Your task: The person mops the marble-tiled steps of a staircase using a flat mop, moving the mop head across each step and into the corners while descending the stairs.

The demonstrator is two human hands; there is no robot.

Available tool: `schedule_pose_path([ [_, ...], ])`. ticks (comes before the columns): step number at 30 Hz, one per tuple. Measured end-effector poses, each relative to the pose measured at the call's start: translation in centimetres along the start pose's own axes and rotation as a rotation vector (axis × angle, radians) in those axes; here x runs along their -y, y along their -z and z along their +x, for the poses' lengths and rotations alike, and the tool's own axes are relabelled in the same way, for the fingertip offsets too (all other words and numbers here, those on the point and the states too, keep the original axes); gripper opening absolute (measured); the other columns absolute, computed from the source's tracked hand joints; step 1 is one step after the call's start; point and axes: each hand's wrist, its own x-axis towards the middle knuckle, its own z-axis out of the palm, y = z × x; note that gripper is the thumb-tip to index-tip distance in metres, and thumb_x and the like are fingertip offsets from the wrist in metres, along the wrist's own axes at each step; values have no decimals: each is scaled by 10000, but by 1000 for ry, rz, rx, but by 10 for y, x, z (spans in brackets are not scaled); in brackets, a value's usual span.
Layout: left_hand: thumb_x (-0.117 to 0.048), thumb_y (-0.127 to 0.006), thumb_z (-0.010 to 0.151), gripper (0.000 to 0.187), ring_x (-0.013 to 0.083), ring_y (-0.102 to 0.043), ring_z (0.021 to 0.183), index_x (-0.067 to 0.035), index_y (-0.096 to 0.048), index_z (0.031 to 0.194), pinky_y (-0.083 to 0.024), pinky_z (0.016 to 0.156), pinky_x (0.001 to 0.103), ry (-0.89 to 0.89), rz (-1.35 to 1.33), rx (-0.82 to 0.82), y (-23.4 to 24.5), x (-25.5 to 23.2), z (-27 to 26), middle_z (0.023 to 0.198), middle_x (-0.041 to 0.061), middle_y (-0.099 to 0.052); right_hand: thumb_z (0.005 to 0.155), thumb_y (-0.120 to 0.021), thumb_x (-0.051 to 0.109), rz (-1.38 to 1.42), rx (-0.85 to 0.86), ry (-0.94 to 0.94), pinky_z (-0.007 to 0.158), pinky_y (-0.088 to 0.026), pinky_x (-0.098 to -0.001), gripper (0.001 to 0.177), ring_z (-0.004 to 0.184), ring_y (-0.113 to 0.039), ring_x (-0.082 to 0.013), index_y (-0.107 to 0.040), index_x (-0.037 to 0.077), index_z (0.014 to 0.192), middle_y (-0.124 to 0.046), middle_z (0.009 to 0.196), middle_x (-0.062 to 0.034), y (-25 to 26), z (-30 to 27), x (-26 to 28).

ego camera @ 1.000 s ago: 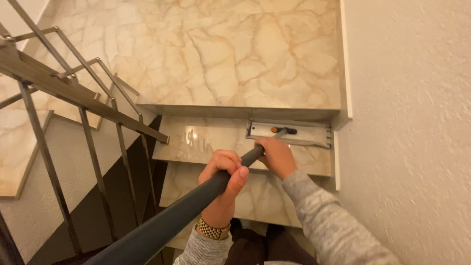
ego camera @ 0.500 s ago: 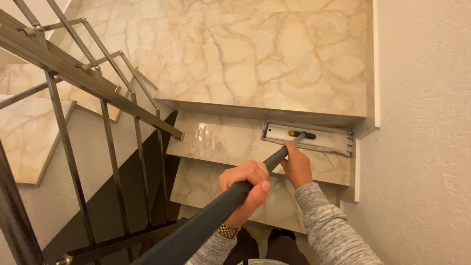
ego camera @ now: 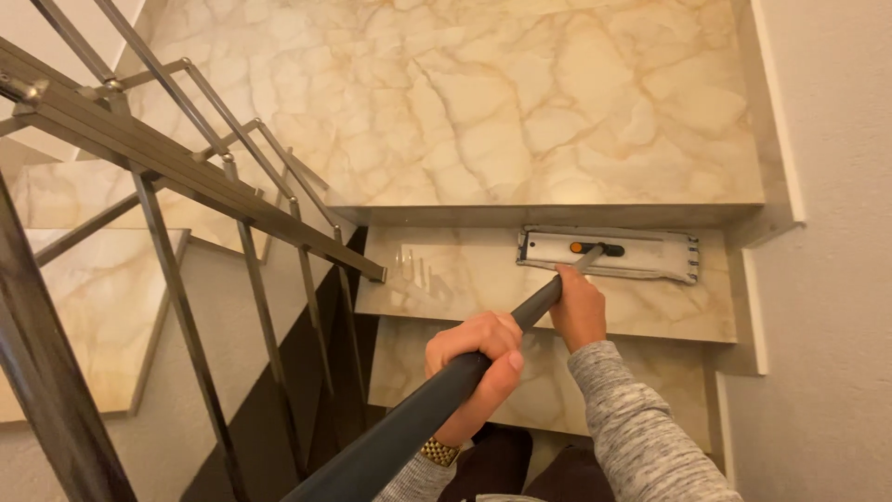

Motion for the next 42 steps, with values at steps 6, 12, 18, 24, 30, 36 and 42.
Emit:
schedule_pose_path([
  [6, -152, -620, 962, 310, 213, -466, 652, -98, -475, 694, -462, 736, 378, -41, 41, -81, 60, -11, -7, 660, 20, -498, 714, -712, 38, 8, 1, 108, 849, -541, -509, 566, 1000, -717, -390, -660, 101, 1275, -737, 1182, -148, -39, 3, 71],
  [12, -181, -597, 979, 322, 220, -445, 618, -92, -466, 699, -447, 677, 381, -66, 120, -114, 114, -37, -11, 646, 23, -476, 743, -661, 43, 57, 41, 185, 800, -543, -528, 533, 972, -710, -395, -661, 134, 1269, -747, 1135, -119, -87, 9, 142],
  [18, -186, -579, 970, 338, 201, -439, 606, -100, -430, 678, -436, 674, 364, -82, 205, -189, 156, -48, -20, 626, 21, -457, 772, -677, 53, 55, 146, 202, 790, -546, -551, 500, 975, -716, -398, -684, 130, 1266, -751, 1147, -126, -118, 9, 197],
  [24, -169, -562, 963, 328, 211, -430, 597, -91, -432, 672, -422, 654, 365, -99, 265, -205, 186, -52, -31, 617, 36, -446, 757, -727, 58, 129, 151, 313, 780, -555, -495, 461, 967, -727, -360, -674, 121, 1211, -752, 1112, -125, -142, 8, 233],
  [30, -170, -567, 945, 323, 221, -415, 576, -84, -437, 662, -407, 652, 357, -161, 342, -202, 190, -52, -32, 615, 31, -426, 726, -664, 41, 209, 239, 402, 774, -545, -507, 462, 1019, -708, -363, -674, 155, 1174, -743, 1156, -91, -155, 10, 261],
  [36, -215, -564, 982, 358, 214, -408, 581, -80, -447, 672, -416, 658, 364, -125, 350, -218, 191, -58, -31, 621, 36, -423, 749, -690, 32, 212, 233, 426, 697, -542, -515, 528, 911, -712, -390, -602, 137, 1258, -731, 1141, -110, -153, 8, 259],
  [42, -178, -570, 947, 306, 213, -440, 592, -93, -456, 677, -430, 662, 364, -128, 304, -261, 169, -51, -28, 625, 27, -461, 791, -694, 46, 136, 268, 385, 704, -556, -526, 418, 934, -712, -376, -625, 127, 1195, -726, 1136, -107, -122, 9, 238],
])
